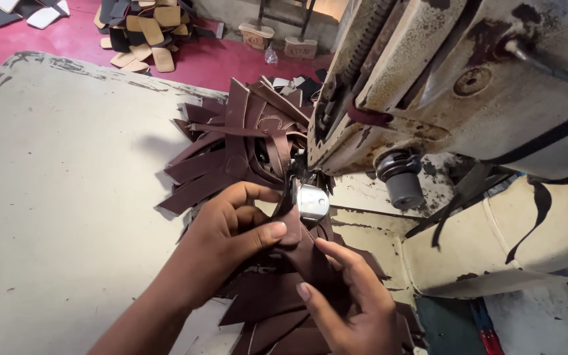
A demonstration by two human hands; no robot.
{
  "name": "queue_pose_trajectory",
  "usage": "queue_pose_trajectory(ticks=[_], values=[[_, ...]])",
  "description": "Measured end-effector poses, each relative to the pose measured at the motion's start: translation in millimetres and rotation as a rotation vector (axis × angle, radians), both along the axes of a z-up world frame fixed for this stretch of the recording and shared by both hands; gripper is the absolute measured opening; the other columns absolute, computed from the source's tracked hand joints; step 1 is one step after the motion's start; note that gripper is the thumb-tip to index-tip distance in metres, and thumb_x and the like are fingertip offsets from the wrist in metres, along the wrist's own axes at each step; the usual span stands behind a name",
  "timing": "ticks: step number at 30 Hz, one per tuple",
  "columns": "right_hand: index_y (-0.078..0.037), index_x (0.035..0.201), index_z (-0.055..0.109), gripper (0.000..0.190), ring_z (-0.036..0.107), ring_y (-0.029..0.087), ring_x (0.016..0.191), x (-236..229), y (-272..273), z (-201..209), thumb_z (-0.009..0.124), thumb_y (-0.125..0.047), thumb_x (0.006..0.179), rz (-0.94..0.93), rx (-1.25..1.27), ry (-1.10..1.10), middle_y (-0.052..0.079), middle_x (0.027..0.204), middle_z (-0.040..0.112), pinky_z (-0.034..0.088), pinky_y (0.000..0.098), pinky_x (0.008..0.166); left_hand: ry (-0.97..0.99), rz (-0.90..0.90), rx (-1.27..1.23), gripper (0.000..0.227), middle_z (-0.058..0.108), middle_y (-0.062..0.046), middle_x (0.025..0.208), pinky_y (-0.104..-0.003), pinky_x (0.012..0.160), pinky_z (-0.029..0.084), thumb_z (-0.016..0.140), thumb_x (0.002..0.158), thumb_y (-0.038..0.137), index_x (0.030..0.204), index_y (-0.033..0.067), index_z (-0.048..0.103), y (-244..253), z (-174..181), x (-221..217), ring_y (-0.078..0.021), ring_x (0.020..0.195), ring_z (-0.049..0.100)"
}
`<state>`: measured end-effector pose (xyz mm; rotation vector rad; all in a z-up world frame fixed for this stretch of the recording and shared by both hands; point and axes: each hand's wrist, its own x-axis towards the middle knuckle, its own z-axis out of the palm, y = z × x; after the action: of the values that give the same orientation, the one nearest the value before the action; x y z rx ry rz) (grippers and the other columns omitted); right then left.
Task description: Sewing and assembling shoe upper components using an industrial sewing machine.
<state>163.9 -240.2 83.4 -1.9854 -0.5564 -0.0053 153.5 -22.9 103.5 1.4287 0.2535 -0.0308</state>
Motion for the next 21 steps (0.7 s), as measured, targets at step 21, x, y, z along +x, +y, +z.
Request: queue_pose_trajectory(ticks=[21], values=[[-0.006,0.127,0.064,0.043,0.066,0.017,0.080,31,33,31,0.068,-0.011,0.084,0.022,-0.283,-0.387,0.006,0.104,0.076,0.044,0.0341,0.088,-0.119,-0.332,-0.543,0.026,0.070,-0.007,0.096,-0.019,0.065,0.044,0.062,0.094,0.008,0.116,-0.0049,0.065,29,-22,52,-0.0070,0.075,0.060]])
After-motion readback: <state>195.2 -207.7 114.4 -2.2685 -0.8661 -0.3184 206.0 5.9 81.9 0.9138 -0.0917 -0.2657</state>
